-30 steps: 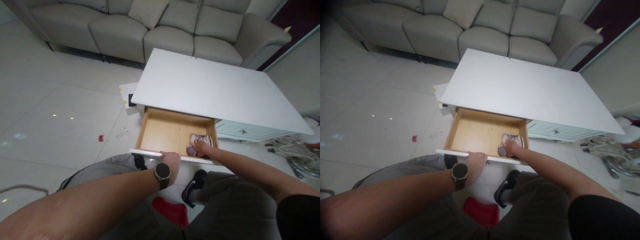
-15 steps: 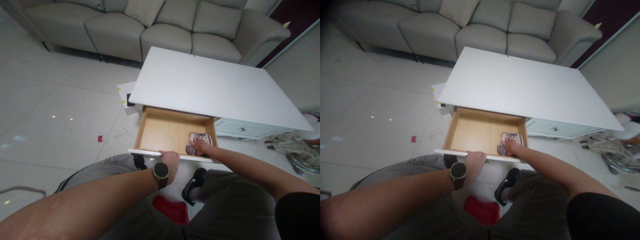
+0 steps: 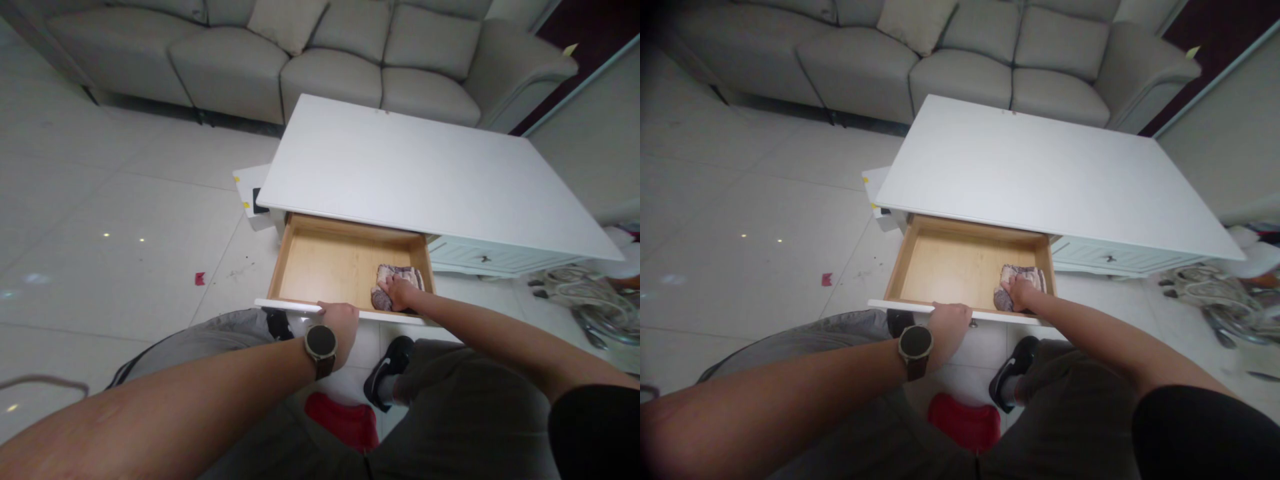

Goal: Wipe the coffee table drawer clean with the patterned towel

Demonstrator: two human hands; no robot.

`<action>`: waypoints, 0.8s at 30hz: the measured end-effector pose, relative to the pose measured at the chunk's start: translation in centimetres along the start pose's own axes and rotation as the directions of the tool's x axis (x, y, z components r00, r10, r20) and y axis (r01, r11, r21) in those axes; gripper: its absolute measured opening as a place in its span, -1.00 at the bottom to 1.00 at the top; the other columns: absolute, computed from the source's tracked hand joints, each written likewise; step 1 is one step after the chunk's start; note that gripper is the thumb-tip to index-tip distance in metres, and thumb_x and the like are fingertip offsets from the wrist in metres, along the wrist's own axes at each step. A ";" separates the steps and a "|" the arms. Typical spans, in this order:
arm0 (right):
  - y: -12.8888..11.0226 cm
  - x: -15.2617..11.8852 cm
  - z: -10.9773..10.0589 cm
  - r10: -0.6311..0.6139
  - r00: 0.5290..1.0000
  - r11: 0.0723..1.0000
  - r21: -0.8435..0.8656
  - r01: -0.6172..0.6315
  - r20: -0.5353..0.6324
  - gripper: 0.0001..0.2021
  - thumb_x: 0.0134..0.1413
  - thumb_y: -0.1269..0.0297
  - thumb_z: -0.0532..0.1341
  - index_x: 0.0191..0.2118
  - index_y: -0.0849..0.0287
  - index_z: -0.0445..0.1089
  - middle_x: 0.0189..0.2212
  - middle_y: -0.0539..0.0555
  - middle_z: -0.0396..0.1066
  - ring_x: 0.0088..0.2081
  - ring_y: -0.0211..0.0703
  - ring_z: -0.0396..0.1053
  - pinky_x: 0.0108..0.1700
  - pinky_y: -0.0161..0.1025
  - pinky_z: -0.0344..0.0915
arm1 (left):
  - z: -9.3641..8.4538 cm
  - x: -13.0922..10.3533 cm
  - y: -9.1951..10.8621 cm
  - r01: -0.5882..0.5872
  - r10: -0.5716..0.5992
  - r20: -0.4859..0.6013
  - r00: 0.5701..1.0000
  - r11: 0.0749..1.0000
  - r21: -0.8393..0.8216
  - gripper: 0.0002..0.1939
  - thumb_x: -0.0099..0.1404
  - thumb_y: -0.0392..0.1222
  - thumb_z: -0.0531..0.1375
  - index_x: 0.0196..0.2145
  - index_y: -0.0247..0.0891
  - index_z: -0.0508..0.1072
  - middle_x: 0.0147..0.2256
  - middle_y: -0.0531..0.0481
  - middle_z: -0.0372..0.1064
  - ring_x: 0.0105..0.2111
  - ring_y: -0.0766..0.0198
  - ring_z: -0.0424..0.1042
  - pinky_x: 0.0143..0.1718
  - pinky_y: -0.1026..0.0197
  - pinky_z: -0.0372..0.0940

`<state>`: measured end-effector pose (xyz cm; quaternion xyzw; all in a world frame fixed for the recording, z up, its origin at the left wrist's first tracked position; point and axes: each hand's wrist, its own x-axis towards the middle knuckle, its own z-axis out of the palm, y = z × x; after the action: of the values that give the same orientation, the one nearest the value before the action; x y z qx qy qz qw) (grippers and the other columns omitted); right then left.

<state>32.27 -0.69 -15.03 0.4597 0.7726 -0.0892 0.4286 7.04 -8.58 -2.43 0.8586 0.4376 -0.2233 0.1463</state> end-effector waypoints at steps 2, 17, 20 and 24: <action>0.0 0.0 0.0 0.005 1.000 1.000 -0.003 -0.005 0.000 -0.06 -0.18 0.16 0.37 0.39 0.25 0.15 0.23 0.48 0.23 0.14 0.39 0.27 0.04 0.08 0.32 | -0.1 -0.1 0.0 -0.001 0.001 -0.004 1.000 1.000 -0.001 -0.60 0.36 -0.48 -0.01 0.07 -0.48 0.45 -0.10 -0.40 0.54 -0.13 -0.12 0.59 -0.08 -0.24 0.46; 0.1 0.4 0.4 0.017 1.000 0.998 0.059 -0.016 -0.008 -0.02 -0.23 0.17 0.39 0.39 0.22 0.14 0.24 0.48 0.21 0.16 0.42 0.25 0.04 0.12 0.32 | 0.2 0.0 0.0 0.006 -0.006 -0.006 1.000 1.000 -0.011 -0.64 0.37 -0.41 0.08 0.08 -0.45 0.45 -0.09 -0.42 0.53 -0.11 -0.13 0.58 -0.09 -0.21 0.47; 0.1 0.3 0.3 0.014 1.000 0.998 0.061 -0.014 -0.005 -0.03 -0.22 0.16 0.39 0.39 0.22 0.14 0.25 0.47 0.20 0.16 0.42 0.24 0.03 0.12 0.33 | 0.2 -0.1 0.1 0.007 -0.006 -0.008 1.000 1.000 0.013 -0.64 0.35 -0.40 0.11 0.08 -0.46 0.44 -0.09 -0.43 0.53 -0.11 -0.15 0.58 -0.15 -0.16 0.48; 0.0 0.2 0.2 0.013 1.000 0.999 0.052 -0.013 0.002 -0.03 -0.20 0.18 0.39 0.40 0.26 0.13 0.26 0.52 0.17 0.17 0.45 0.23 0.04 0.14 0.33 | 0.3 0.0 0.1 -0.004 0.004 -0.017 1.000 1.000 0.026 -0.63 0.32 -0.41 0.12 0.07 -0.48 0.44 -0.09 -0.44 0.52 -0.11 -0.17 0.57 -0.17 -0.16 0.49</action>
<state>32.37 -0.66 -15.30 0.4757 0.7666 -0.1071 0.4178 6.99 -8.80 -2.70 0.8632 0.4341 -0.2213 0.1320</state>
